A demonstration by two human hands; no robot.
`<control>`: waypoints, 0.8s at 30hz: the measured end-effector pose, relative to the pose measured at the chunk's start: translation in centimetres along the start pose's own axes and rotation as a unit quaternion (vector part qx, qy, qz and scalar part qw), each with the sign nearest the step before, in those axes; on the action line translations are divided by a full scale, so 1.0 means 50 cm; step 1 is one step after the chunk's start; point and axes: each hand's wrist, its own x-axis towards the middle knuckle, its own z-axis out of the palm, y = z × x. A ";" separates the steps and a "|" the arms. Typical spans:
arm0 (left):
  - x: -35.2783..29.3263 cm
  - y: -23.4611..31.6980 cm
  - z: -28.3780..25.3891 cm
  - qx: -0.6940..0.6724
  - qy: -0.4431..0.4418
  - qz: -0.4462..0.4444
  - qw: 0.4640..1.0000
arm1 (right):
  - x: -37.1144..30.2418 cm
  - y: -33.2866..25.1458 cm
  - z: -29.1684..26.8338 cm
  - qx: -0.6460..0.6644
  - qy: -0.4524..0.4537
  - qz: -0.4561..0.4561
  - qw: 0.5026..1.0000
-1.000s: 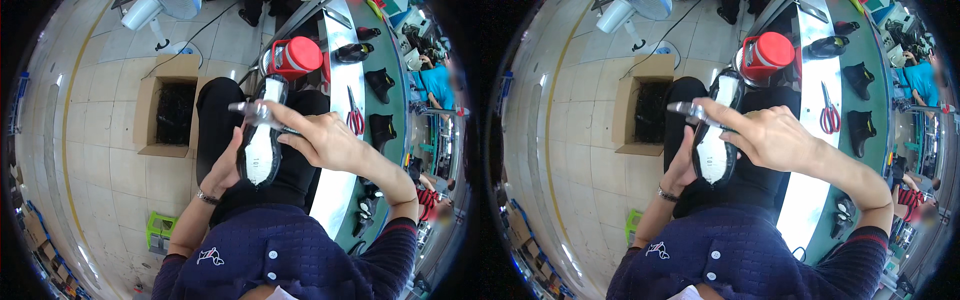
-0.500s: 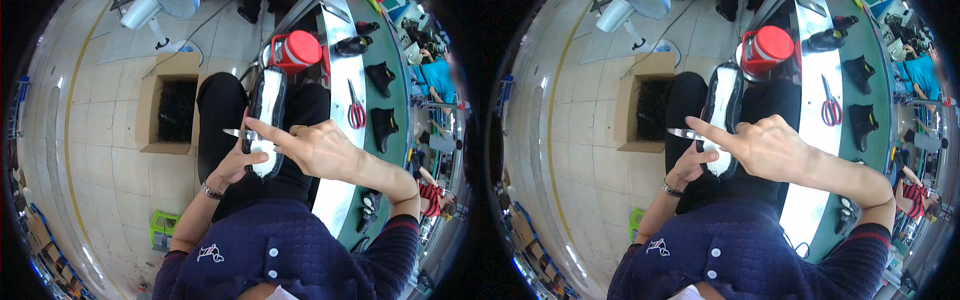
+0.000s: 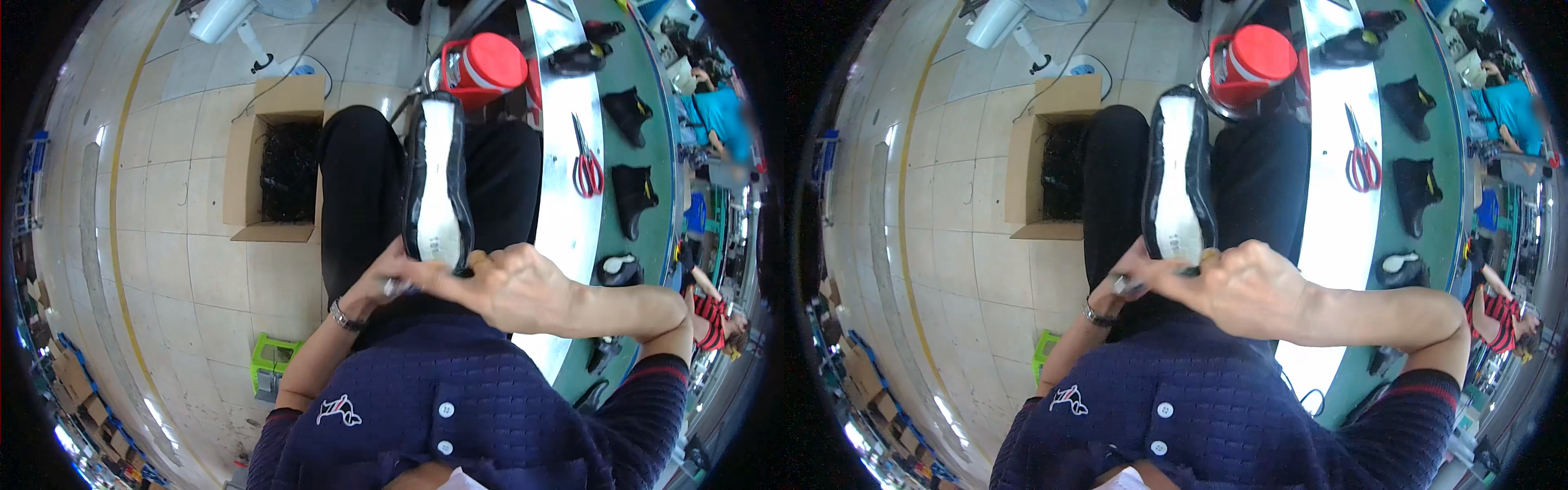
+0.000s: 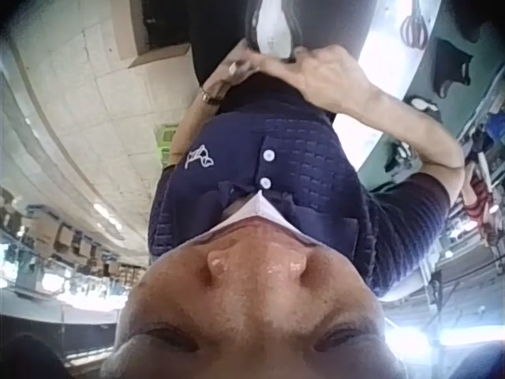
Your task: The worker is using pliers and hand force to stretch, position, and glue shoe upper material onto a last, ensuring the material is taut and correctly aligned for the sole attachment process.
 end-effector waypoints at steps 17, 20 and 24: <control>-0.023 0.077 0.048 0.128 0.086 -0.055 0.987 | -0.105 0.086 0.122 0.300 0.234 0.308 0.872; -0.046 0.094 0.032 0.184 0.126 -0.020 0.975 | -0.165 0.132 0.238 0.217 0.235 0.507 0.801; -0.079 0.143 0.054 0.282 0.160 -0.020 0.946 | -0.238 0.143 0.331 0.230 0.214 0.629 0.711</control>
